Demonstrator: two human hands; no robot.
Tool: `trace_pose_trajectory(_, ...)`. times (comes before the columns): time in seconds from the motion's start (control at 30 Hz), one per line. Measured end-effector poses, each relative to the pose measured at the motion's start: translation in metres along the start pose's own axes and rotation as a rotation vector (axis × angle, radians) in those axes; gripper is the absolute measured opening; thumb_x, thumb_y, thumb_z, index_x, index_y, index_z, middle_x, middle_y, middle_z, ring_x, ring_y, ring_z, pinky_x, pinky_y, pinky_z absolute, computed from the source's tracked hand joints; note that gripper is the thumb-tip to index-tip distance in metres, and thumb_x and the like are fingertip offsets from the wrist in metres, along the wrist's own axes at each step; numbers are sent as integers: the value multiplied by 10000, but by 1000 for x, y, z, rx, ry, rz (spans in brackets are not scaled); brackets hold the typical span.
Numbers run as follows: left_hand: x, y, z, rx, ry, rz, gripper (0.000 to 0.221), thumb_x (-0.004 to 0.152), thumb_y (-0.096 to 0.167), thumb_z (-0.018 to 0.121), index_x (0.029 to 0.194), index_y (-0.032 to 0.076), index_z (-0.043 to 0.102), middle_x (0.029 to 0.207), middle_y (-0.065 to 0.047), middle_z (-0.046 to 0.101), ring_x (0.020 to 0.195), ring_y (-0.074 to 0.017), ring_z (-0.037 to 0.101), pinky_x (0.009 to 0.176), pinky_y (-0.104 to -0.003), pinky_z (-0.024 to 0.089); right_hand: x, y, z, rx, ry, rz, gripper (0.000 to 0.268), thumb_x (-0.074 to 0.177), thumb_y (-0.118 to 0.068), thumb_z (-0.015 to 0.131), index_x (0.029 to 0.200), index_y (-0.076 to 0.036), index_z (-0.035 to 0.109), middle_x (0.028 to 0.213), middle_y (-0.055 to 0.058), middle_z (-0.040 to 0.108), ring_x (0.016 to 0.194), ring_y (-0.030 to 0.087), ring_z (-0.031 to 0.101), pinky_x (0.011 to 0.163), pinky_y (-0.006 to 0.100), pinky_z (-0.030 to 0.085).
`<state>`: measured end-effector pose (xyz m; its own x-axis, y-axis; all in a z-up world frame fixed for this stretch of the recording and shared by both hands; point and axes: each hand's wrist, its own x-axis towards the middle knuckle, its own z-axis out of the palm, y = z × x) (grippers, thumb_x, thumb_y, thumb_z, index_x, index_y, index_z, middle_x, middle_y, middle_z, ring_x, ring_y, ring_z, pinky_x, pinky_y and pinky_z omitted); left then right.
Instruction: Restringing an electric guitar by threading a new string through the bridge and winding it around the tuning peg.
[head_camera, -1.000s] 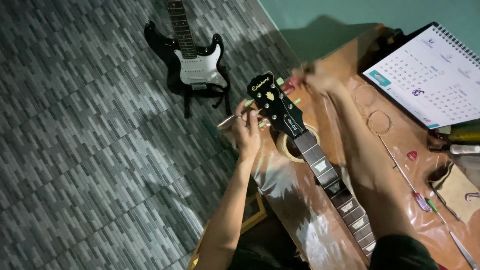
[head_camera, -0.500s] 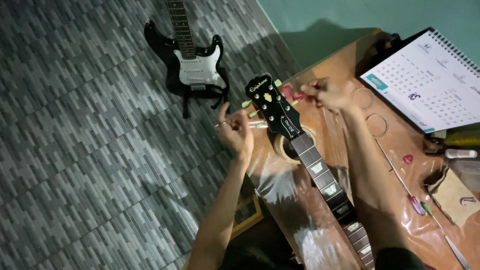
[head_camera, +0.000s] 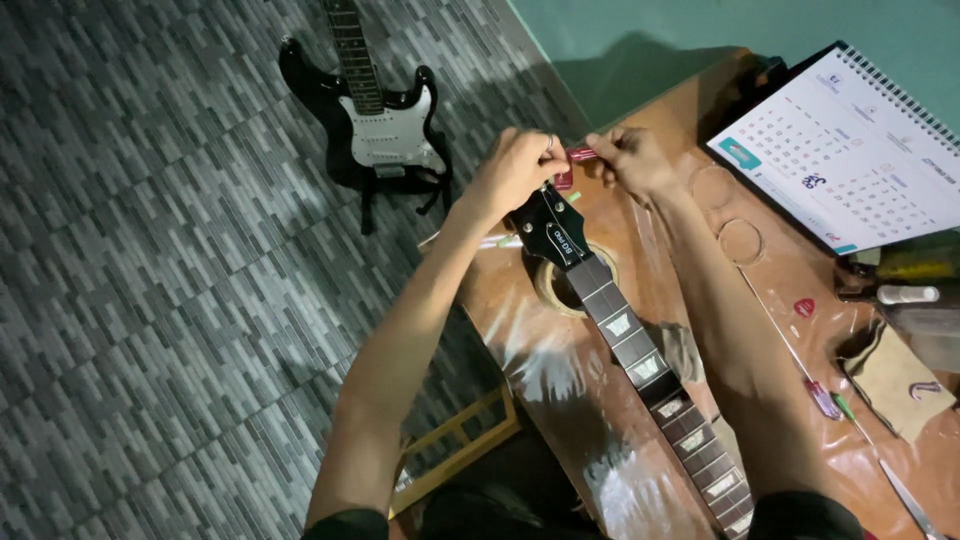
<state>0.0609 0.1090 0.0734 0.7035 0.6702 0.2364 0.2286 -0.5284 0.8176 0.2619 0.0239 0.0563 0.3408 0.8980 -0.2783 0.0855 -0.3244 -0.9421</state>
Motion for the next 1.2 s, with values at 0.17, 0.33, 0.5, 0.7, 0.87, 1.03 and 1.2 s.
trace_pose_trajectory(0.17,11,-9,-9,-104,-60,-44,60,788,50,806,816,100,789,739,-146,754,643,-295,736,411,-360,586,26,10,22,-80,-88,9,330,979,-312,789,841,-50,642,599,89,607,484,113,560,390,246,473)
trace_pose_trajectory(0.33,9,-25,-10,-73,15,18,107,771,124,869,857,160,815,711,-86,764,685,-274,761,484,-420,602,-11,-27,-5,-322,-257,94,432,922,-388,812,727,-56,615,567,87,569,513,137,514,453,274,451)
trace_pose_trajectory(0.5,-6,-26,-6,-381,86,-83,135,821,120,853,950,132,816,808,-91,789,714,-114,720,636,-292,613,16,-13,11,21,-122,-59,333,1064,-321,723,886,-48,655,629,93,614,503,99,539,438,239,487)
trace_pose_trajectory(0.7,-6,-31,-5,-441,120,-105,124,822,139,865,939,144,826,775,-52,790,709,-81,706,651,-243,570,-28,-27,-1,-203,-228,112,362,951,-323,747,737,-95,565,540,58,526,443,109,441,403,238,413)
trace_pose_trajectory(0.87,-7,-18,3,-449,149,-124,152,803,119,868,947,121,821,761,-67,783,690,-78,676,644,-244,557,-12,-41,5,-103,-182,69,365,1032,-380,703,820,-94,622,573,63,544,456,84,483,348,212,401)
trace_pose_trajectory(1.03,-1,-43,9,-444,172,-106,149,798,122,877,938,131,826,748,-50,782,682,-68,693,619,-231,554,18,10,7,-161,-138,-30,347,1030,-309,745,809,-65,635,598,102,607,456,133,539,280,252,377)
trace_pose_trajectory(1.2,2,-58,26,-408,225,-179,176,774,175,893,936,184,826,778,-50,777,741,-124,721,679,-270,569,-29,-49,-7,-222,-208,73,405,990,-359,747,725,-86,607,521,77,527,424,110,464,328,237,364)
